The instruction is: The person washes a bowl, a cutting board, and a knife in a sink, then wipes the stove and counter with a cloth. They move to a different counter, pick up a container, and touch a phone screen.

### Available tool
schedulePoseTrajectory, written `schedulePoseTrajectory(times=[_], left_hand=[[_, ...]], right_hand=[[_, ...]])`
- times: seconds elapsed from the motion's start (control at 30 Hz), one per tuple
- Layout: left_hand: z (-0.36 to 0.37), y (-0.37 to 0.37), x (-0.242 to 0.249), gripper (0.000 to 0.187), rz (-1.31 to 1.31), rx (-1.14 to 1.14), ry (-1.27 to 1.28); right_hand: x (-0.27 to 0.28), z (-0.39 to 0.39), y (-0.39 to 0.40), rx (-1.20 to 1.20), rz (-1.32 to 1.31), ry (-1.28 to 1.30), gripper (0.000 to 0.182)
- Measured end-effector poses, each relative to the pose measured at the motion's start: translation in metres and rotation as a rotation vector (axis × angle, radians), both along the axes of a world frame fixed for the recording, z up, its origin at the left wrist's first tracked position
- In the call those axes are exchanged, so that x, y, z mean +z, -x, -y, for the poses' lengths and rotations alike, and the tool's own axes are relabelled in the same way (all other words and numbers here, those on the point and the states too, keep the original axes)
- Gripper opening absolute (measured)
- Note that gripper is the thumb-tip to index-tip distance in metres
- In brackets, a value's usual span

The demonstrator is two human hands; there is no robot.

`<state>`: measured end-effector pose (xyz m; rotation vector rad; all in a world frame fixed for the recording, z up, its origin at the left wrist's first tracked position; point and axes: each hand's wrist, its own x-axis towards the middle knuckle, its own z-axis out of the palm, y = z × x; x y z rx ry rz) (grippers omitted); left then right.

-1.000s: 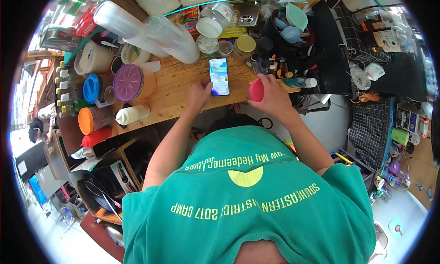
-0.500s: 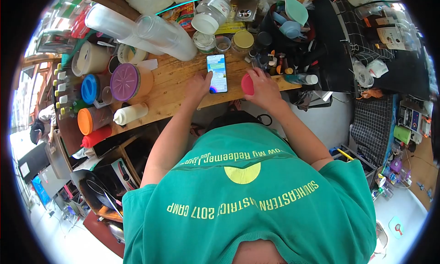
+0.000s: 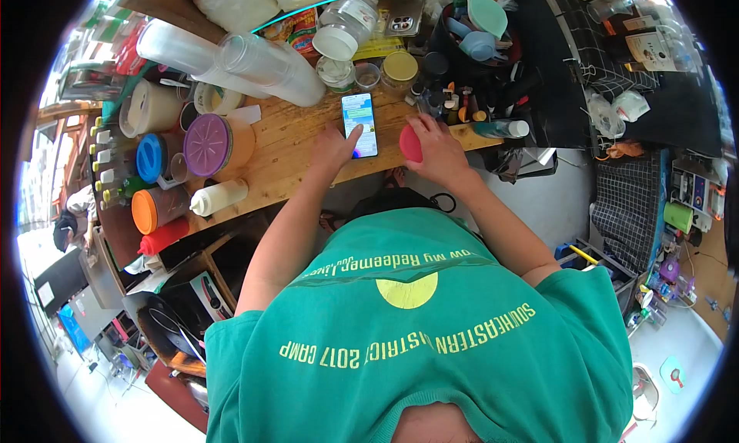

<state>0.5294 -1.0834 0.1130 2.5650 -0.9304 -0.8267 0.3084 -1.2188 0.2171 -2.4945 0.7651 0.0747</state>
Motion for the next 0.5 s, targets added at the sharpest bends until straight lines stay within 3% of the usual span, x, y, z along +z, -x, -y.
schedulePoseTrajectory(times=[0.2, 0.5], left_hand=[[0.013, 0.009, 0.024, 0.092, 0.011, 0.027, -0.170], [0.017, 0.015, 0.017, 0.107, 0.075, 0.039, -0.233]], right_hand=[[-0.002, -0.001, 0.002, 0.003, 0.006, 0.004, 0.085], [-0.006, -0.003, 0.001, 0.010, -0.009, 0.043, 0.085]])
